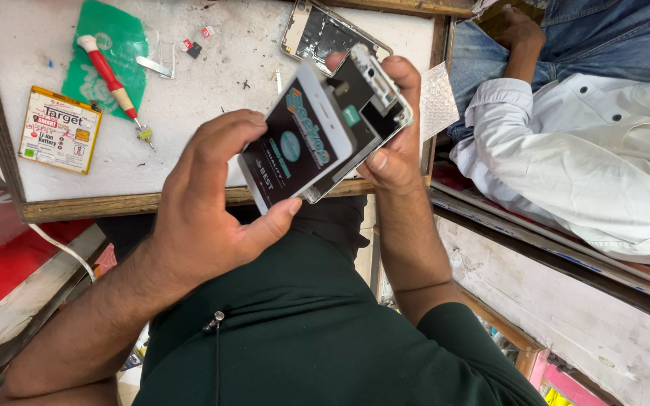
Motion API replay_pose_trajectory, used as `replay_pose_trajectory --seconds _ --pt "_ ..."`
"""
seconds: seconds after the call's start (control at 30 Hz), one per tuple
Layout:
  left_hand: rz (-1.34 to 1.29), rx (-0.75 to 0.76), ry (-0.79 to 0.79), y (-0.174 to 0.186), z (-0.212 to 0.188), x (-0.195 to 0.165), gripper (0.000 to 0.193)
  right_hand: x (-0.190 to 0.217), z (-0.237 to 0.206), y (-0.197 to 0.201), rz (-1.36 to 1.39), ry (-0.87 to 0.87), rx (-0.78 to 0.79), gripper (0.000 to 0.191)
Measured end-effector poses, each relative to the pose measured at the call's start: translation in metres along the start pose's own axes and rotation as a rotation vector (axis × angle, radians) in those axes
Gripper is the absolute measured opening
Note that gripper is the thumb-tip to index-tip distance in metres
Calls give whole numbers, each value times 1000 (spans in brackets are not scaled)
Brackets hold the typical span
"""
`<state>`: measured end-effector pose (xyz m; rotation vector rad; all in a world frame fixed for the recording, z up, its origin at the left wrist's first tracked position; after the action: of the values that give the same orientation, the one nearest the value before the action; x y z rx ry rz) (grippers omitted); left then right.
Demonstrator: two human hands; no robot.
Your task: The person disassembles a smartphone, removes the motherboard and battery, and then reassembles the device by placing the battery and motherboard back into the chassis. They use a screwdriver to secure components and handle the screen and internal parts throughout the process.
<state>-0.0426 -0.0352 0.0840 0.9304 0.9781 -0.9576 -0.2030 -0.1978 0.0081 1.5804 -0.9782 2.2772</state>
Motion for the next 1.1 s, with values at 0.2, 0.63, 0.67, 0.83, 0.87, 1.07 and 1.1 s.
replay_pose_trajectory --seconds 0.2,0.63,0.67,0.83,0.87,1.07,1.1 --pt "152 22 -6 -7 6 -10 77 2 -5 2 -234 27 -2 87" --pt "311 87 24 -7 13 -24 72 9 -9 0 -258 49 25 85" --pt "323 87 24 -7 14 -24 72 9 -10 0 -259 50 28 85" --pt "343 90 10 -6 15 -24 71 10 -10 4 -287 46 24 82" --pt "343 89 5 -6 14 -24 71 10 -10 4 -292 44 27 81" --pt "313 64 -18 -3 11 -20 71 9 -9 3 -367 64 35 80" --pt "317 69 -12 -3 11 -18 71 9 -7 2 -368 72 46 79"
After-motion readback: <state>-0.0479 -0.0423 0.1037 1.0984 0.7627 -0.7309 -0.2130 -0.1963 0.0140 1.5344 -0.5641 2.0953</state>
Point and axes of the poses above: each hand's wrist, its own z-axis towards the middle knuckle, its own y-axis out of the back of the hand, x = y × z, the point moved 6 cm from there along z, towards the middle knuckle, and after that the axes turned 12 degrees about -z, right-handed, at the moved point
